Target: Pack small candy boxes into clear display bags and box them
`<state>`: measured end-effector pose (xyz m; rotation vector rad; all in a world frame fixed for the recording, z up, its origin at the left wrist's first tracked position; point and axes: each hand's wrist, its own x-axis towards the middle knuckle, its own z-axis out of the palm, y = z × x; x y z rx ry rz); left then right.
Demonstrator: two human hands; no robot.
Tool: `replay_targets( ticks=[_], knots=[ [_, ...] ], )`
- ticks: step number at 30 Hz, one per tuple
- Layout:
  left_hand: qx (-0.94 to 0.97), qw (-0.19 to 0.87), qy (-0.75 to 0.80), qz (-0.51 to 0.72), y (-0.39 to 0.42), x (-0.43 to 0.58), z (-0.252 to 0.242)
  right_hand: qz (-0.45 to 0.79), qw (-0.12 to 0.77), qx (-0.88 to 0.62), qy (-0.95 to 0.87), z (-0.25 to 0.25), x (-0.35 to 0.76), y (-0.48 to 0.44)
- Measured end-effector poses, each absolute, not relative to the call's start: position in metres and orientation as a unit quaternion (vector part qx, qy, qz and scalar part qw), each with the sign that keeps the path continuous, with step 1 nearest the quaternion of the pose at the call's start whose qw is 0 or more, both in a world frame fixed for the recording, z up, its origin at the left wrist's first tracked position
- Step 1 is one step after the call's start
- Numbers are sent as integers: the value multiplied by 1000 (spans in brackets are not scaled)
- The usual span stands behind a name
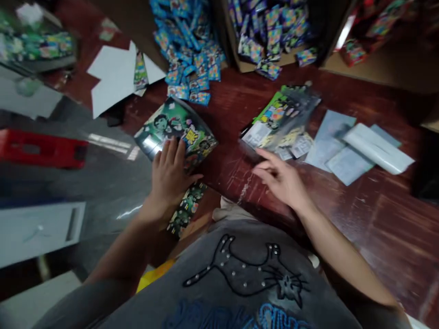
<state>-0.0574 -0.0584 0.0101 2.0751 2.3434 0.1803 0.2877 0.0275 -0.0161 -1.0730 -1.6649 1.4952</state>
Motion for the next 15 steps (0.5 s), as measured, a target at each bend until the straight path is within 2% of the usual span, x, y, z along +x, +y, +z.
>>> replay_targets(
  ticks=[2, 4, 8, 15],
  knots=[
    [656, 5, 750, 82, -60, -56, 4, 654, 260, -321, -634, -22, 218, 34],
    [650, 16, 753, 102, -61, -54, 4, 678, 221, -301, -634, -31, 166, 39],
    [636, 32, 762, 114, -57, -52, 13, 651, 183, -338, -654, -45, 112, 45],
    [584, 33, 792, 175, -48, -43, 11, 570, 164, -403, -697, -49, 94, 45]
  ],
)
